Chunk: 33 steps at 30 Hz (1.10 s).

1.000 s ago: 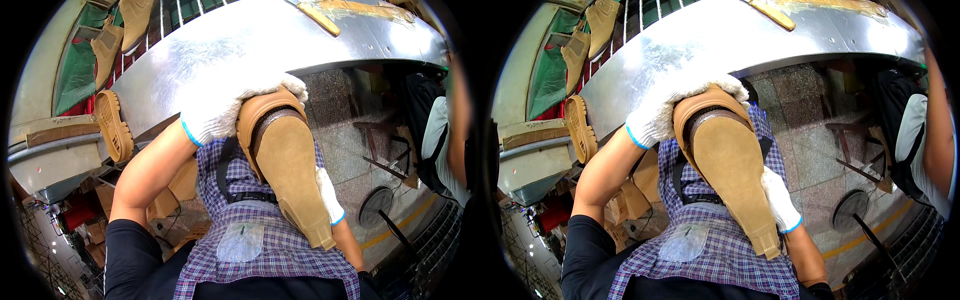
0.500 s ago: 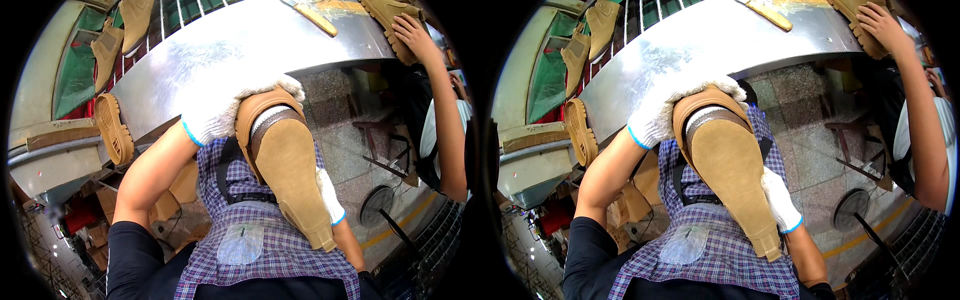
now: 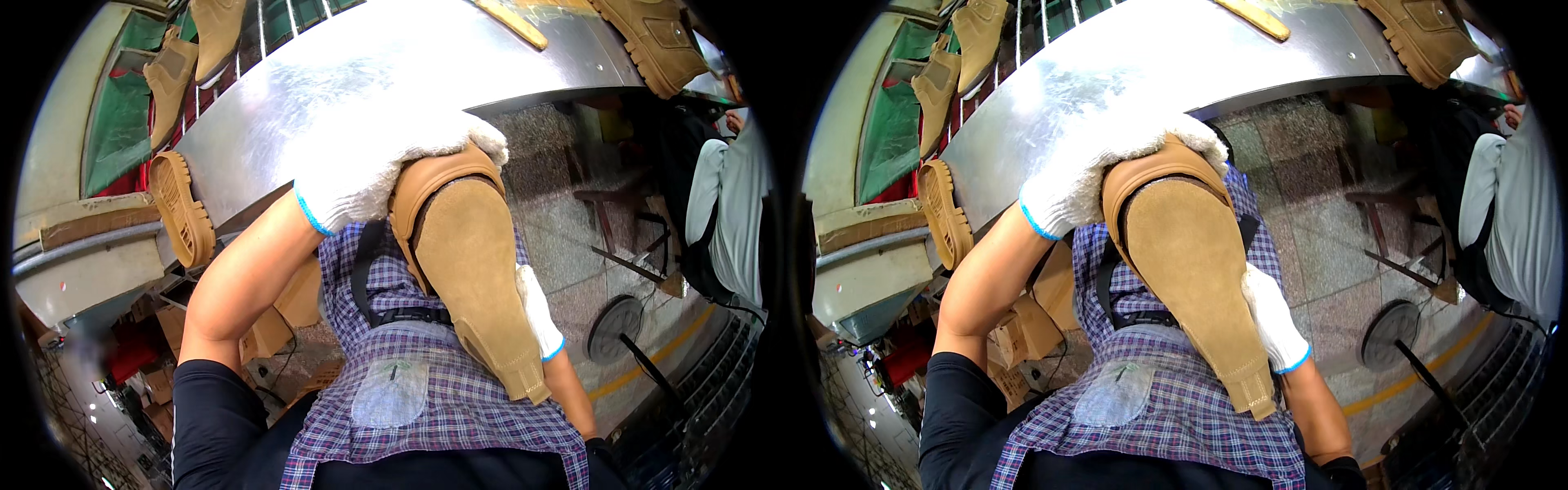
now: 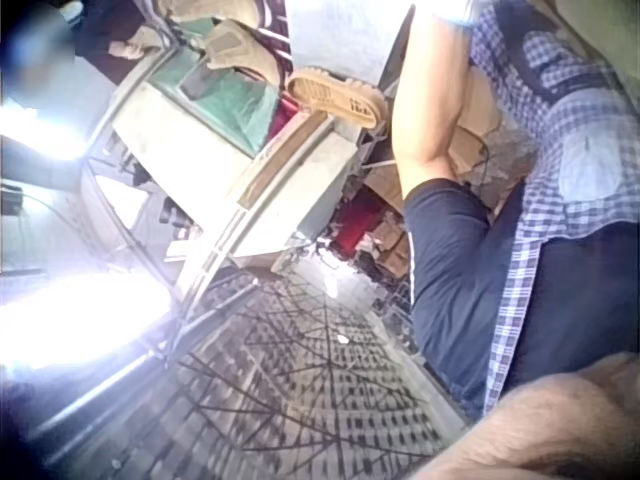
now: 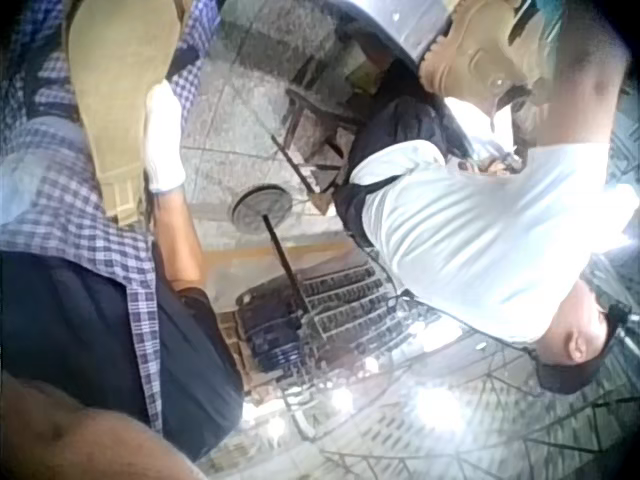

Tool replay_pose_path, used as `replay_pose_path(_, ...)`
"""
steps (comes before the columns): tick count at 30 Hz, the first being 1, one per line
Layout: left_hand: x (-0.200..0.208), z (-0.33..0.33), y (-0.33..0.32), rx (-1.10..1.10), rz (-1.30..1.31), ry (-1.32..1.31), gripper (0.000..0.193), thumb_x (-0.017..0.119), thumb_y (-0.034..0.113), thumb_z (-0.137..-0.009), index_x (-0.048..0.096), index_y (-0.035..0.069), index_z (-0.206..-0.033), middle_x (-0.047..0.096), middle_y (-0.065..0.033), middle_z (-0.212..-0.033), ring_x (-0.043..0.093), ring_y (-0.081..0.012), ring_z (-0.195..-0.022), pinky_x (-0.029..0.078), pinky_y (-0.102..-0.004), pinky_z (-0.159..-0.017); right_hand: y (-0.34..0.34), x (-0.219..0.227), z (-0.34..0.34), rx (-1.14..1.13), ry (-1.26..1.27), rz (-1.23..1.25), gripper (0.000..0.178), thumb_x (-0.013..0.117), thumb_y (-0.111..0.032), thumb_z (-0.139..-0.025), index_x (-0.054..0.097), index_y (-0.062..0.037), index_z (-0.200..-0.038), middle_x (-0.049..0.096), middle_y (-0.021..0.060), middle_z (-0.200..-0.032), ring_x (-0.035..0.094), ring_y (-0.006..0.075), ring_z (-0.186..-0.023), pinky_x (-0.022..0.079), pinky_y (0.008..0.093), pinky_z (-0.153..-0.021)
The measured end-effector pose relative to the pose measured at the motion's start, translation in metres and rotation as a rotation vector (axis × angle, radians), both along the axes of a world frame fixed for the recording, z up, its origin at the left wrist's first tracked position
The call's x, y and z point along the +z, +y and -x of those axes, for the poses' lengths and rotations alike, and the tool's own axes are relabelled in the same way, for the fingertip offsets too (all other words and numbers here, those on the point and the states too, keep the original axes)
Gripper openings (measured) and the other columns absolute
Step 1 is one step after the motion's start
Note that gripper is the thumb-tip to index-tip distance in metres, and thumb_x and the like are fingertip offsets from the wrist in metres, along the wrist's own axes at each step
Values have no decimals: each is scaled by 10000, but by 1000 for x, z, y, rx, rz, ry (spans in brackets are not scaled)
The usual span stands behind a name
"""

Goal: The person processes boots on a conveyor line by picking up shoes and outsoles, scraping excess material or glue from the seams using a knife, and wiping the surfaces.

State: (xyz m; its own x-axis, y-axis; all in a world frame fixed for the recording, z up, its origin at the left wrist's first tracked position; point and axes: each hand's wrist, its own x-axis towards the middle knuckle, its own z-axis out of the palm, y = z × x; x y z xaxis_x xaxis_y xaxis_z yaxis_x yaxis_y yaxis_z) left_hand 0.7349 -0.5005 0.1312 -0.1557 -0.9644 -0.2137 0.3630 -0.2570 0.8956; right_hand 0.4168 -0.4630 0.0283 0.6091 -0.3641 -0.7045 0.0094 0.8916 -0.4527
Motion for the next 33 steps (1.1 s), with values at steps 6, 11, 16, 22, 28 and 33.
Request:
replay_pose_path(6,-6,3,-1,3,20,-48,354,634,249,-1051,775,-13,-1242,774,-142,-1249,701,-218,-1149,532,-338,-1059,1,-5,0,-2,-3,25,631,515,-495,-1141,530,-19,-1555,692,104,-1400,699,178,-1196,576,329,-997)
replay_pose_path(11,-16,3,-9,-68,83,-103,463,626,353,-1041,735,-26,-1285,737,-177,-1306,694,-246,-1178,534,-370,-1074,1,-8,2,-23,34,-55,612,524,-486,-1139,555,-14,-1528,705,103,-1371,708,175,-1174,583,330,-981)
replay_pose_path(16,-28,6,-16,-106,102,-112,537,604,413,-1042,711,-38,-1313,713,-210,-1346,683,-283,-1231,528,-393,-1104,-2,3,-2,-56,-22,-119,556,513,-438,-1147,563,-24,-1515,709,128,-1367,729,216,-1160,615,374,-967)
replay_pose_path(22,-36,21,-27,-114,151,-14,552,570,391,-1064,694,-75,-1332,697,-244,-1384,688,-326,-1253,543,-429,-1101,4,-1,2,-153,-28,-252,673,395,-565,-1136,494,-74,-1585,633,174,-1489,688,308,-1263,585,445,-1061)
replay_pose_path(28,-37,34,-28,-58,-50,203,428,580,301,-1101,728,-46,-1304,734,-162,-1336,703,-243,-1184,542,-364,-1093,5,-9,4,-194,-95,-332,737,354,-634,-1127,473,-90,-1609,605,174,-1535,662,329,-1313,564,464,-1102)
replay_pose_path(33,-35,45,-16,137,21,-77,504,583,342,-1074,690,-73,-1340,731,-192,-1322,724,-288,-1142,567,-391,-1037,-2,14,-8,-128,-118,-267,702,368,-607,-1138,473,-94,-1606,616,167,-1520,683,307,-1283,591,446,-1062)
